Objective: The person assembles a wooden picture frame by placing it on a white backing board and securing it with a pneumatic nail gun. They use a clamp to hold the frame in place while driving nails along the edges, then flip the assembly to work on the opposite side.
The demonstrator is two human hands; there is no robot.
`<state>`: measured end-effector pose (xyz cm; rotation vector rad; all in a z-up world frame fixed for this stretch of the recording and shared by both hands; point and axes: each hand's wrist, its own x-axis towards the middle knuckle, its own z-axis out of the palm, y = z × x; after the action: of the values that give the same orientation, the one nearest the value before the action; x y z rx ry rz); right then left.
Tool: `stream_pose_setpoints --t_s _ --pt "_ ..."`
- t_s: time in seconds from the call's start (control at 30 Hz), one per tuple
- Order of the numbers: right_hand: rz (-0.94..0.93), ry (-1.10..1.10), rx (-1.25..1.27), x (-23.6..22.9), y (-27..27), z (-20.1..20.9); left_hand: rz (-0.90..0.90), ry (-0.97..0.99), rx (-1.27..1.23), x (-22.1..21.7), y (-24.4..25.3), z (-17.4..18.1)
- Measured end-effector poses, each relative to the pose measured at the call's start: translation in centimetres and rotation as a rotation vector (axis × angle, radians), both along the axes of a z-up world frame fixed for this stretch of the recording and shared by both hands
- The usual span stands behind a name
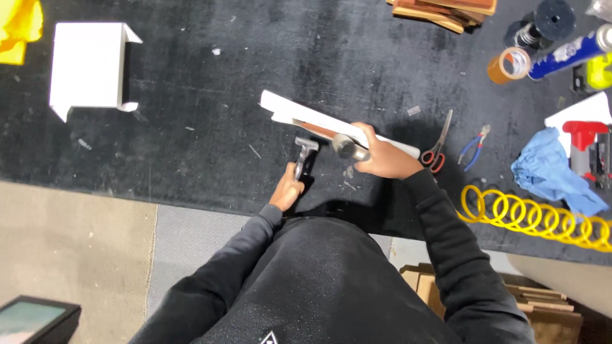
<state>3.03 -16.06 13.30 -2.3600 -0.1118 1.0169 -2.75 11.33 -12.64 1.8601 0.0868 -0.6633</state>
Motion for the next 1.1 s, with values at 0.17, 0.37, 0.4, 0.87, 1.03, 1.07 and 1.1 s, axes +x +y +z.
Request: stream_pose_setpoints --t_s 0.17,0.37,0.4,0.87,1.03,1.07,1.1 --pt "0.058 0.014 -0.022 0.7 -1.2 -0.6 -0.005 -0.008 -0.113 3.2 -0.7 1.2" --pt "0.098 0.0 -0.017 2.3 -2.3 -2.2 -0.008 0.001 -0.175 3.8 -1.8 2.3" --pt "0.126 0.028 0.004 2.8 -2.6 -2.8 0.001 0.005 -0.192 3.7 -1.8 2.3" --pt "-0.052 0.465 0.39 6.5 -4.9 -2.7 -0.041 -0.053 -0.336 5.6 -2.6 0.2" --pt "-0.023 0.499 0.441 6.9 -6.0 -4.1 -0.005 -0.047 -0.468 6.4 -2.6 -2.3" --pt "0.002 0.503 0.424 6.8 -5.5 -2.9 -0.012 -0.058 -0.461 6.5 -2.6 -2.3" --pt "0.026 0.507 0.407 6.7 -5.1 -1.6 -0.019 -0.07 -0.453 6.5 -2.6 -2.4"
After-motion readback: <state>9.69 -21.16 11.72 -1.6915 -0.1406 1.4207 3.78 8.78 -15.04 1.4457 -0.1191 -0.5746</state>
